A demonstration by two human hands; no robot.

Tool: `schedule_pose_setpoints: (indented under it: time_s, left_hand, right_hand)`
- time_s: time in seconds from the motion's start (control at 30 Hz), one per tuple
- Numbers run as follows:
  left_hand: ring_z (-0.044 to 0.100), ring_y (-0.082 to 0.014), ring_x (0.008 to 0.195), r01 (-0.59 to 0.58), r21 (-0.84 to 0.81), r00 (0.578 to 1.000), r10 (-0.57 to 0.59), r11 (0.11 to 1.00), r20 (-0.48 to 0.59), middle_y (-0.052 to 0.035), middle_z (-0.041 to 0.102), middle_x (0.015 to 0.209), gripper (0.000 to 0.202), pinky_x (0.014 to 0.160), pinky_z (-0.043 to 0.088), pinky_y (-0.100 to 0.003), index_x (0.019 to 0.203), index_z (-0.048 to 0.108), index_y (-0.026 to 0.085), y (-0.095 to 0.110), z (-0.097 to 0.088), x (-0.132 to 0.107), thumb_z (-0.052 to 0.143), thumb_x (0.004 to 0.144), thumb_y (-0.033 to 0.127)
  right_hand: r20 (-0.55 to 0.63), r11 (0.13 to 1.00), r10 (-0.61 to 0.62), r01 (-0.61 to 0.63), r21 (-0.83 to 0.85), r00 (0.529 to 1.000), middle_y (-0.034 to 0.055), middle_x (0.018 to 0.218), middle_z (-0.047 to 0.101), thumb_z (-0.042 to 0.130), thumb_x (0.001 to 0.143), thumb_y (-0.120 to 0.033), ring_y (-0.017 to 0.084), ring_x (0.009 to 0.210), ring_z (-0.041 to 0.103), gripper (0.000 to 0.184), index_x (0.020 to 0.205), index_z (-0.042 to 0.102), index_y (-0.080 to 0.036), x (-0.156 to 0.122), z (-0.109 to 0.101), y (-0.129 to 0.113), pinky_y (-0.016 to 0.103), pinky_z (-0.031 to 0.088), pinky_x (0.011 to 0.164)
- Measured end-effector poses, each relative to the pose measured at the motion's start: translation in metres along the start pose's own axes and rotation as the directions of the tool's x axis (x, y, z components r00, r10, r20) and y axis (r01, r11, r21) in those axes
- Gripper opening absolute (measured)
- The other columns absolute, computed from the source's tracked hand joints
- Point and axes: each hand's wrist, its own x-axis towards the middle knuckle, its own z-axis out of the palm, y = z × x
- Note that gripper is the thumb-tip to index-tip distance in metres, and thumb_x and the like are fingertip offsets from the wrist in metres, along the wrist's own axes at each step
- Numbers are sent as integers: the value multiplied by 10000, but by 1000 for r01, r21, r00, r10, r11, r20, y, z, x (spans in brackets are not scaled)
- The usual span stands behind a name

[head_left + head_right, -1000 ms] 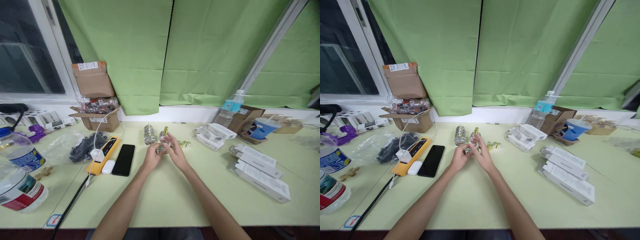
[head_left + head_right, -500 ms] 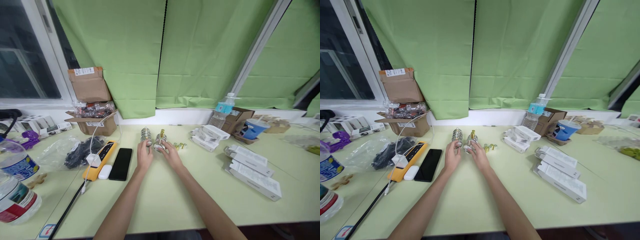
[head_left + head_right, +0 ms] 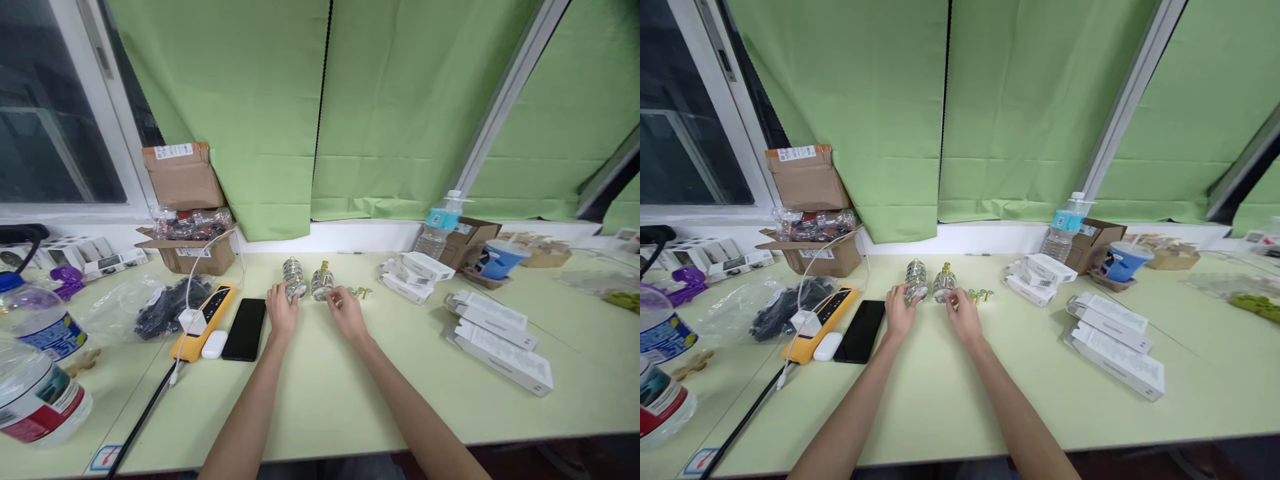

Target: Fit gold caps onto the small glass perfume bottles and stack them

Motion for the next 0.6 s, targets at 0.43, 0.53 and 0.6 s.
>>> schedule_pose_setpoints:
  time_s: [0.43,0.53,0.6]
  left_hand:
    - [622,-248,888,25,-95,985,-8,995,172,-73,655,988,332,736,440,-338,1070,505,245,11,-11,-22,631,767,190]
    - [625,-234,892,-73,-161,959,113,984,259,-69,668,1025,326,744,444,-329,1037,527,245,15,-9,-25,633,744,149]
    - [626,-225,878,-118,-205,938,176,972,297,-63,673,1018,318,735,448,-322,1016,540,243,18,-8,-25,636,730,140]
  right_hand:
    - [-66,721,368,-330,-610,927,110,1122,585,545,925,-409,230,844,635,321,1192,553,-232,1,-37,16,294,383,632]
    - [-38,706,387,-322,-631,921,104,1104,603,520,943,-399,237,859,644,294,1187,537,-237,3,-35,17,296,386,639]
    - [-33,706,387,-319,-632,922,103,1091,619,506,950,-398,248,870,649,287,1187,529,-237,4,-34,18,303,389,647]
